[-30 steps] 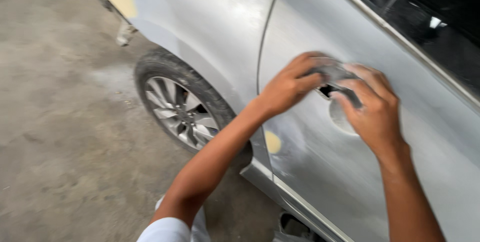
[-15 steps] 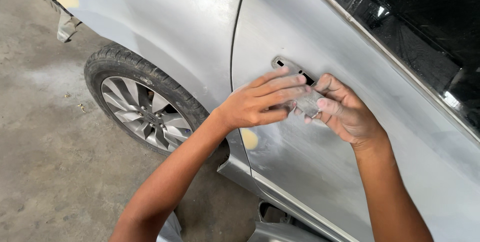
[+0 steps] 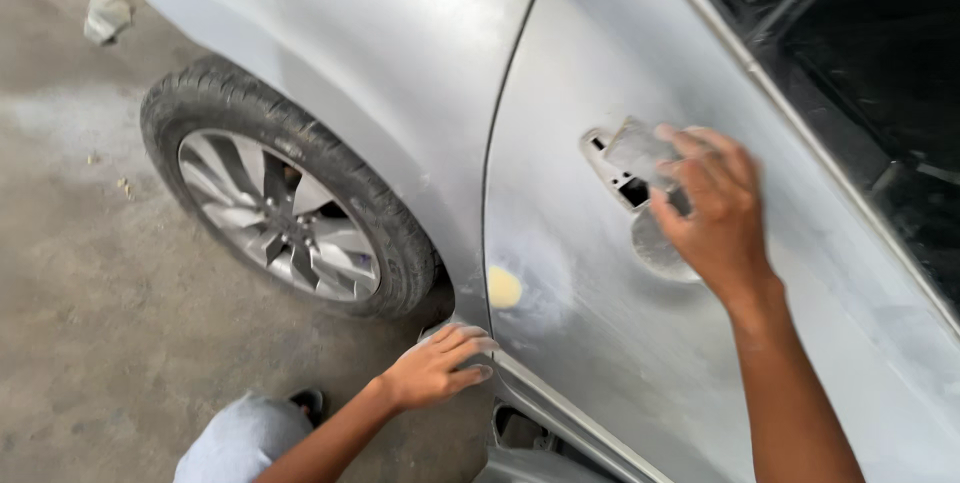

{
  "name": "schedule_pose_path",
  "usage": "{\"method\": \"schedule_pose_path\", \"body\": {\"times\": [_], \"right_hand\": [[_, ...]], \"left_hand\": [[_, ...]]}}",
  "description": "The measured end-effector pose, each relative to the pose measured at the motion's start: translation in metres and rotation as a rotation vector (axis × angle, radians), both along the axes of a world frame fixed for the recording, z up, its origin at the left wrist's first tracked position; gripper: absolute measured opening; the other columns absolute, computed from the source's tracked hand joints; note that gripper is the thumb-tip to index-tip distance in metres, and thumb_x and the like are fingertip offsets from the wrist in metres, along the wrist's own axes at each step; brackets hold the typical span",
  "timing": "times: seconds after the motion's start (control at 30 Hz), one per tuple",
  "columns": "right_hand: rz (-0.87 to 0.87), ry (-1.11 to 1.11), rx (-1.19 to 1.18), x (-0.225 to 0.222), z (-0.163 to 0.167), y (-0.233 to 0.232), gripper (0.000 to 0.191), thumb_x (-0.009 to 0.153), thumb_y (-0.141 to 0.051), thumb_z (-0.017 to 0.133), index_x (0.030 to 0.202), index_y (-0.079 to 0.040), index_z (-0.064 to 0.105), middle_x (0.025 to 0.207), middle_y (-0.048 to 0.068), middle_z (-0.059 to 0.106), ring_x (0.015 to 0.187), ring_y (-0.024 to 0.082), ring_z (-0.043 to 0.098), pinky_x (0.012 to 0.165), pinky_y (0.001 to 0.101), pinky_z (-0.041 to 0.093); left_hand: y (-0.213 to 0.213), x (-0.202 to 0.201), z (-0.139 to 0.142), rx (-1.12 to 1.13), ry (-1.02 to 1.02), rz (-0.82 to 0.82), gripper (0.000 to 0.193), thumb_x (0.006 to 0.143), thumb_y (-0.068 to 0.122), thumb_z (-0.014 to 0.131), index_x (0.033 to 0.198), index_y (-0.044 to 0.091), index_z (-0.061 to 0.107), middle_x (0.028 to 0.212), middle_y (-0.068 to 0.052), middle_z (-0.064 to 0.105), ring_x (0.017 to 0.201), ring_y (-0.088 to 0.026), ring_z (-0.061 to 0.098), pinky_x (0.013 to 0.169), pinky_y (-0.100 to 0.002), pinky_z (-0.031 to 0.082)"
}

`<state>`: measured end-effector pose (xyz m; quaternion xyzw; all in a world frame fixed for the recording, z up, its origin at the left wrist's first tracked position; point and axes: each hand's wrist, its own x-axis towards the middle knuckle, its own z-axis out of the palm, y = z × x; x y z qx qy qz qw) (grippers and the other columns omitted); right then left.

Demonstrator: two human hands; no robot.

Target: The person kneels beside a silver car and uses a sanding block to sand the surface of the driver-side door. They work around the door handle recess and along the lower edge, repeatedly rubbing the panel to smooth the surface.

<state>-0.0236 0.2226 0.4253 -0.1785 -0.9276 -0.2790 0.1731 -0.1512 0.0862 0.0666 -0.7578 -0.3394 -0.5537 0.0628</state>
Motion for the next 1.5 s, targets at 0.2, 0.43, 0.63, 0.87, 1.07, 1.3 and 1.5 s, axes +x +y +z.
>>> {"method": "schedule_pose_path", "body": {"times": [0.2,0.43,0.63,0.87,1.07,1.3,1.5], "right_hand": [[-0.069,-0.278,0.383,0.000,0.017,-0.008,0.044,0.083,0.008,0.077,0.119,-0.017,0.075,0.134,-0.004,0.067,0.130,0.020,0.052,0.100,0.0384,0.042],[-0.159,-0.197,0.184,-0.020,0.012,-0.013,0.048,0.083,0.018,0.071,0.110,-0.021,0.079,0.131,0.007,0.048,0.114,0.034,0.043,0.088,0.0289,0.051],[-0.095,0.005,0.023,-0.019,-0.006,-0.024,0.035,0.079,0.002,0.086,0.108,-0.014,0.076,0.135,0.005,0.051,0.128,0.032,0.044,0.110,0.0427,0.048],[-0.035,0.126,0.035,0.003,-0.013,-0.004,0.039,0.084,-0.006,0.087,0.119,-0.003,0.068,0.133,0.020,0.050,0.131,0.035,0.047,0.105,0.0432,0.053],[-0.066,0.039,0.114,0.006,-0.004,-0.003,0.030,0.099,-0.008,0.088,0.126,-0.014,0.077,0.141,0.012,0.058,0.129,0.027,0.058,0.107,0.0336,0.057],[0.212,-0.061,0.109,-0.058,-0.005,0.031,0.031,0.096,0.001,0.083,0.124,-0.011,0.077,0.138,0.015,0.060,0.117,0.028,0.058,0.096,0.0341,0.056],[-0.022,-0.141,0.244,0.022,0.022,-0.012,0.034,0.094,0.005,0.087,0.122,-0.013,0.080,0.140,0.013,0.067,0.111,0.027,0.060,0.090,0.0323,0.055]], "left_hand": [[0.018,0.013,-0.026,-0.160,0.002,-0.056,0.018,0.084,0.013,0.070,0.102,0.008,0.074,0.124,-0.010,0.061,0.125,-0.030,0.053,0.102,-0.042,0.044],[0.033,0.011,-0.033,-0.271,0.059,-0.070,0.019,0.084,0.009,0.071,0.102,0.005,0.073,0.114,-0.007,0.062,0.112,-0.025,0.055,0.095,-0.039,0.045],[0.036,0.014,-0.038,-0.333,-0.001,-0.045,0.017,0.084,0.006,0.070,0.100,0.004,0.072,0.111,-0.006,0.063,0.106,-0.024,0.057,0.090,-0.038,0.046],[0.037,0.020,-0.041,-0.403,0.004,-0.057,0.013,0.086,0.007,0.070,0.099,0.004,0.071,0.104,-0.009,0.061,0.104,-0.026,0.056,0.088,-0.039,0.046],[0.036,0.018,-0.042,-0.393,-0.035,-0.032,0.011,0.087,0.007,0.070,0.097,0.003,0.069,0.108,-0.008,0.062,0.104,-0.025,0.057,0.088,-0.039,0.046],[0.034,0.018,-0.053,-0.469,0.062,-0.071,0.012,0.085,0.009,0.070,0.096,0.005,0.071,0.108,-0.008,0.064,0.106,-0.025,0.058,0.089,-0.039,0.046],[0.030,0.009,-0.050,-0.505,0.032,-0.023,0.016,0.083,0.009,0.071,0.098,0.005,0.072,0.109,-0.008,0.064,0.106,-0.025,0.058,0.092,-0.041,0.047]]}}
